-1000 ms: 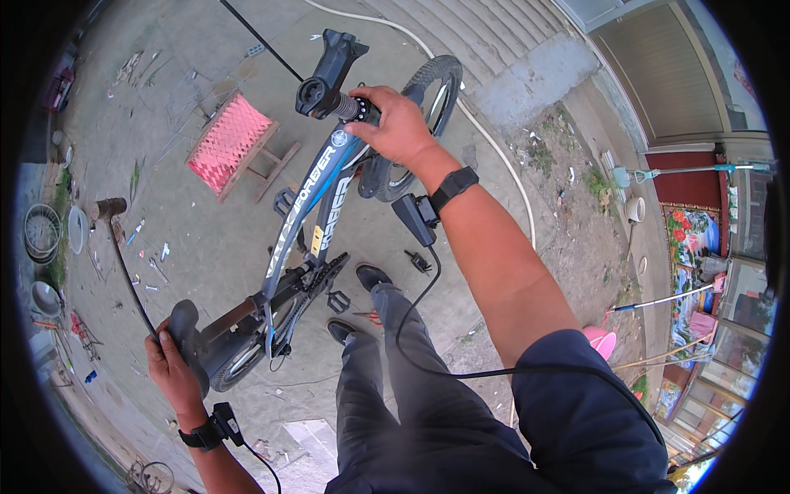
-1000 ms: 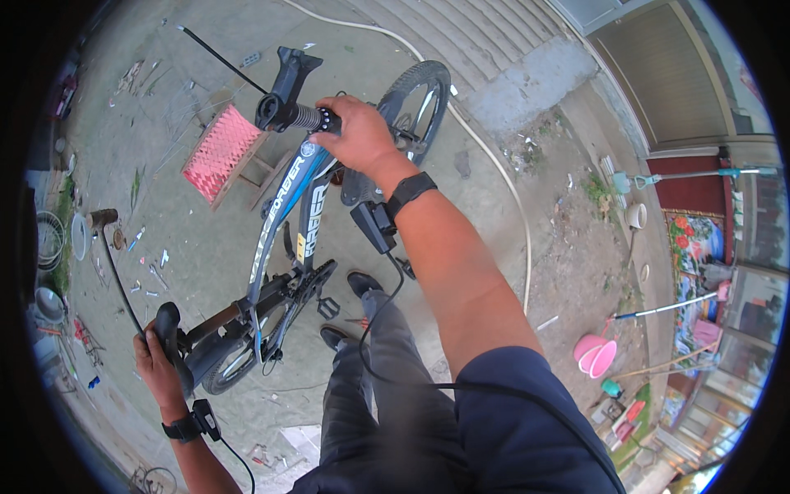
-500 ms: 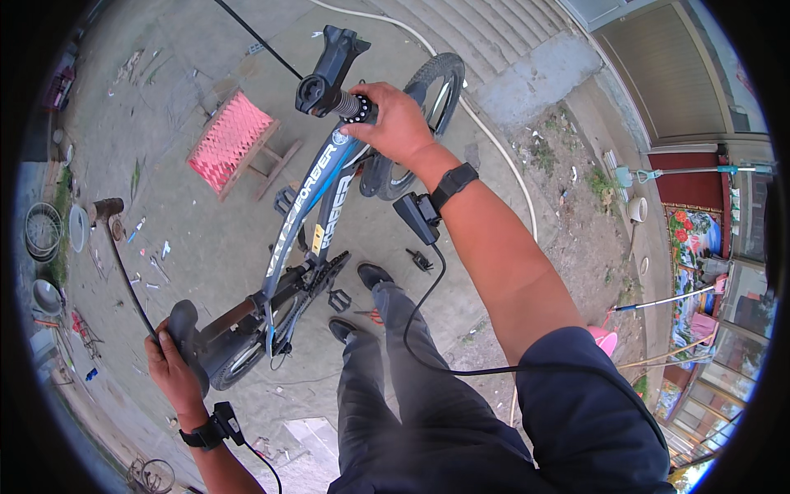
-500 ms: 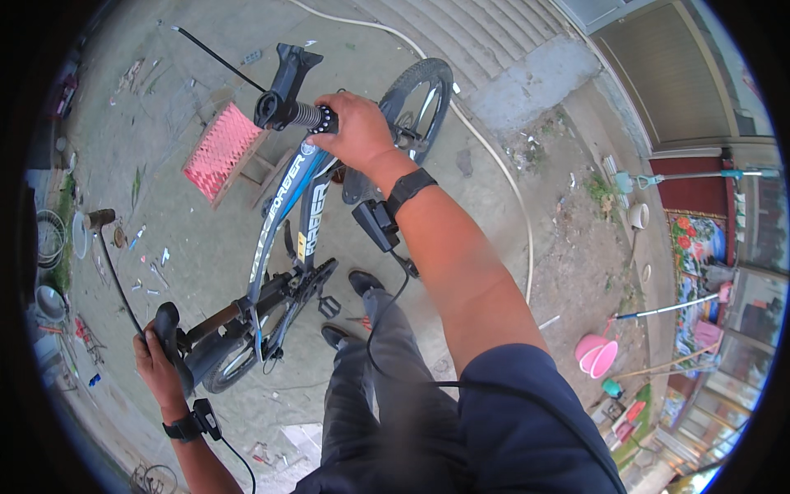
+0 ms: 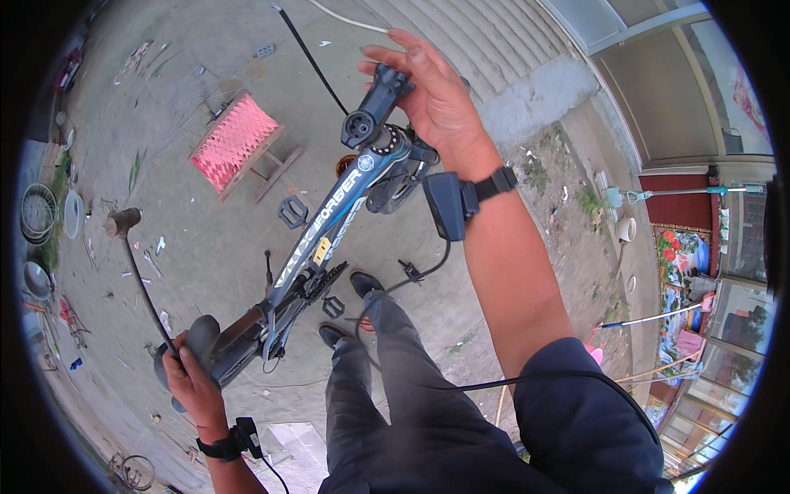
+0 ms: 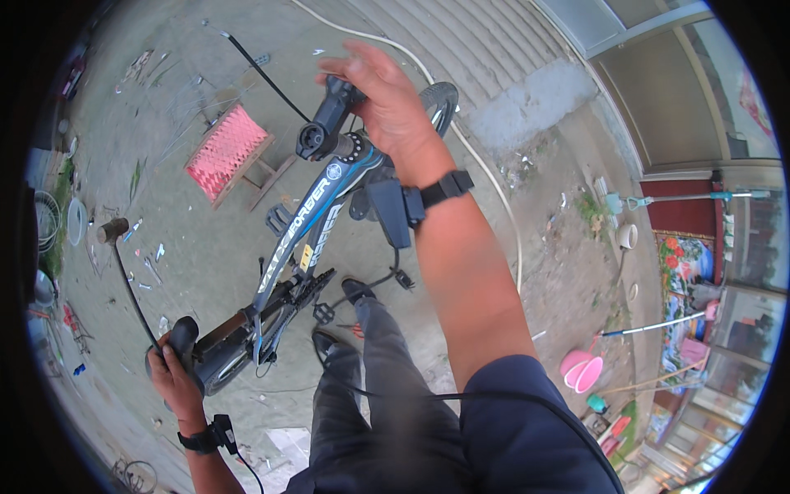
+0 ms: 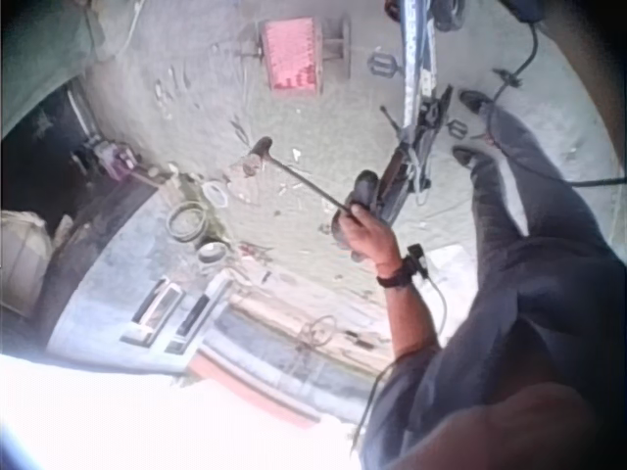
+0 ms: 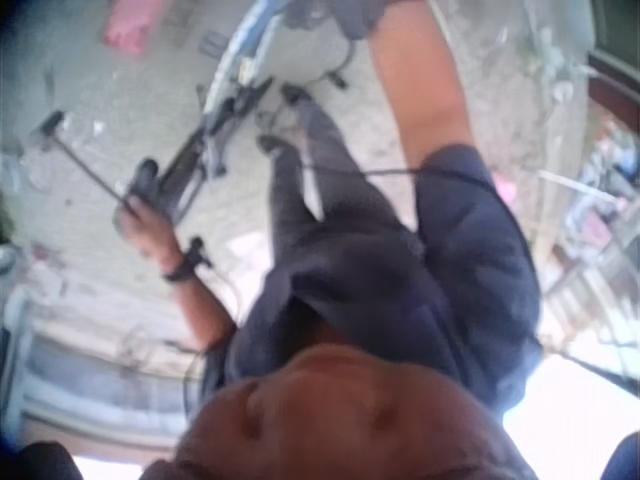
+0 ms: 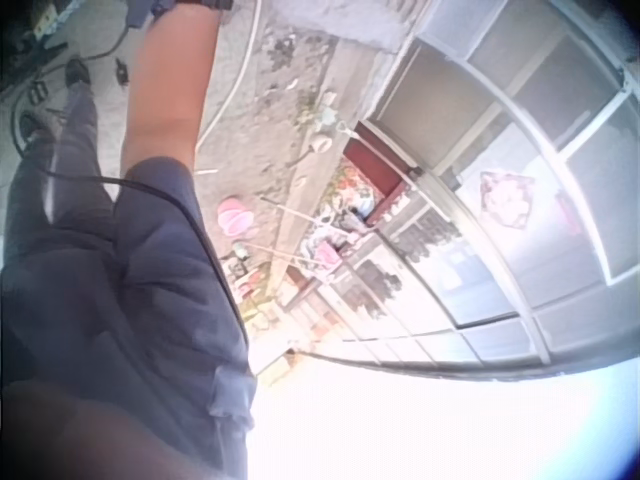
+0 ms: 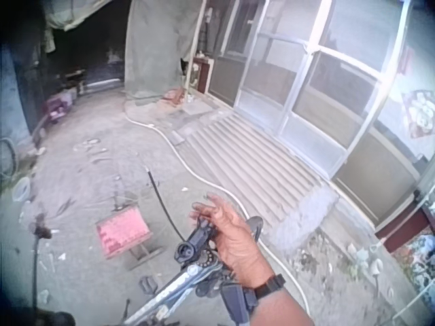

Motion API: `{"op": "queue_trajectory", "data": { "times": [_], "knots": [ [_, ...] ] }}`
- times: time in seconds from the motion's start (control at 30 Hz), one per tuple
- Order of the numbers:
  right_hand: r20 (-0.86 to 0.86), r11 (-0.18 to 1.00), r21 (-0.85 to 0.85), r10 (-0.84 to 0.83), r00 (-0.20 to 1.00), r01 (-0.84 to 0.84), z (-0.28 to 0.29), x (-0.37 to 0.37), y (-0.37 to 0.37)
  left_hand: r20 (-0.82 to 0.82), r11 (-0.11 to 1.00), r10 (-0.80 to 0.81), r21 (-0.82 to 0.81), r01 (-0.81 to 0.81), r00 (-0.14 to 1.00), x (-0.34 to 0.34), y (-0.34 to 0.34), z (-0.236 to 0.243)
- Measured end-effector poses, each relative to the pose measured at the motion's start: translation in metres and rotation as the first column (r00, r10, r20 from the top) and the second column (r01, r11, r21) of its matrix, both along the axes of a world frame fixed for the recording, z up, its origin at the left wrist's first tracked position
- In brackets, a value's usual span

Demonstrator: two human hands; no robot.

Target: The person works on a bicycle's handlebar and stem area, using a multi-tool to loosen and tighten bolts, then uses a hammer to tap the stem. The person also picks up small parts from a white basin on the ground.

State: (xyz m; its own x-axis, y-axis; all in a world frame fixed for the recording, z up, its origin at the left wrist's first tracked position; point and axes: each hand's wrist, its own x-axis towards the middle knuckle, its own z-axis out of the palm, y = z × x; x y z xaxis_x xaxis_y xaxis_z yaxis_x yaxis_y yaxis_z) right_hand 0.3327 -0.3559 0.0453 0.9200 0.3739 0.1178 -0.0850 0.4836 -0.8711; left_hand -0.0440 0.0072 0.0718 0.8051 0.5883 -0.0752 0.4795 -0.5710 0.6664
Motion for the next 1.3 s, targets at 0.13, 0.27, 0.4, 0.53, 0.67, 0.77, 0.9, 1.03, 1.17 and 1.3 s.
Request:
{"op": "queue_trajectory", "data": {
  "times": [0.13, 0.27, 0.4, 0.53, 0.67, 0.77, 0.9, 1.03, 1.17, 1.3],
  "knots": [
    [-0.188, 0.978, -0.202, -0.097, 0.977, 0.058, 0.017, 0.001, 0.018, 0.06, 1.0, -0.026, 0.016, 0.025, 0.998, 0.001, -0.005, -0.001],
    [-0.149, 0.952, -0.237, -0.234, 0.961, 0.195, 0.02, -0.008, 0.028, 0.051, 0.998, -0.026, 0.059, 0.023, 0.998, 0.005, -0.007, -0.001],
    [-0.151, 0.92, -0.242, -0.351, 0.924, 0.309, 0.02, -0.017, 0.03, 0.015, 0.998, -0.035, 0.048, 0.034, 0.999, 0.007, -0.003, 0.002],
    [-0.131, 0.887, -0.24, -0.433, 0.892, 0.395, 0.021, -0.024, 0.032, -0.013, 0.995, -0.021, 0.099, 0.023, 1.0, 0.01, 0.0, 0.003],
    [-0.111, 0.851, -0.271, -0.491, 0.864, 0.449, 0.021, -0.029, 0.034, -0.016, 0.994, -0.021, 0.109, 0.023, 1.0, 0.012, 0.0, 0.005],
    [-0.097, 0.865, -0.3, -0.448, 0.889, 0.403, 0.021, -0.024, 0.031, -0.002, 0.996, 0.006, 0.094, -0.006, 1.0, 0.014, -0.001, 0.005],
    [-0.096, 0.903, -0.301, -0.348, 0.933, 0.306, 0.018, -0.013, 0.026, 0.028, 0.997, 0.033, 0.065, -0.035, 0.999, 0.012, -0.004, 0.003],
    [-0.137, 0.945, -0.27, -0.23, 0.964, 0.187, 0.017, -0.001, 0.025, 0.086, 0.999, 0.034, 0.036, -0.037, 0.996, 0.009, -0.004, -0.003],
    [-0.161, 0.954, -0.289, -0.124, 0.979, 0.073, 0.021, 0.007, 0.025, 0.079, 0.998, 0.035, 0.056, -0.039, 0.996, 0.007, -0.005, -0.005],
    [-0.176, 0.954, -0.3, -0.087, 0.981, 0.031, 0.024, 0.008, 0.025, 0.074, 0.996, 0.036, 0.078, -0.042, 0.997, 0.007, -0.004, -0.005]
  ]
}}
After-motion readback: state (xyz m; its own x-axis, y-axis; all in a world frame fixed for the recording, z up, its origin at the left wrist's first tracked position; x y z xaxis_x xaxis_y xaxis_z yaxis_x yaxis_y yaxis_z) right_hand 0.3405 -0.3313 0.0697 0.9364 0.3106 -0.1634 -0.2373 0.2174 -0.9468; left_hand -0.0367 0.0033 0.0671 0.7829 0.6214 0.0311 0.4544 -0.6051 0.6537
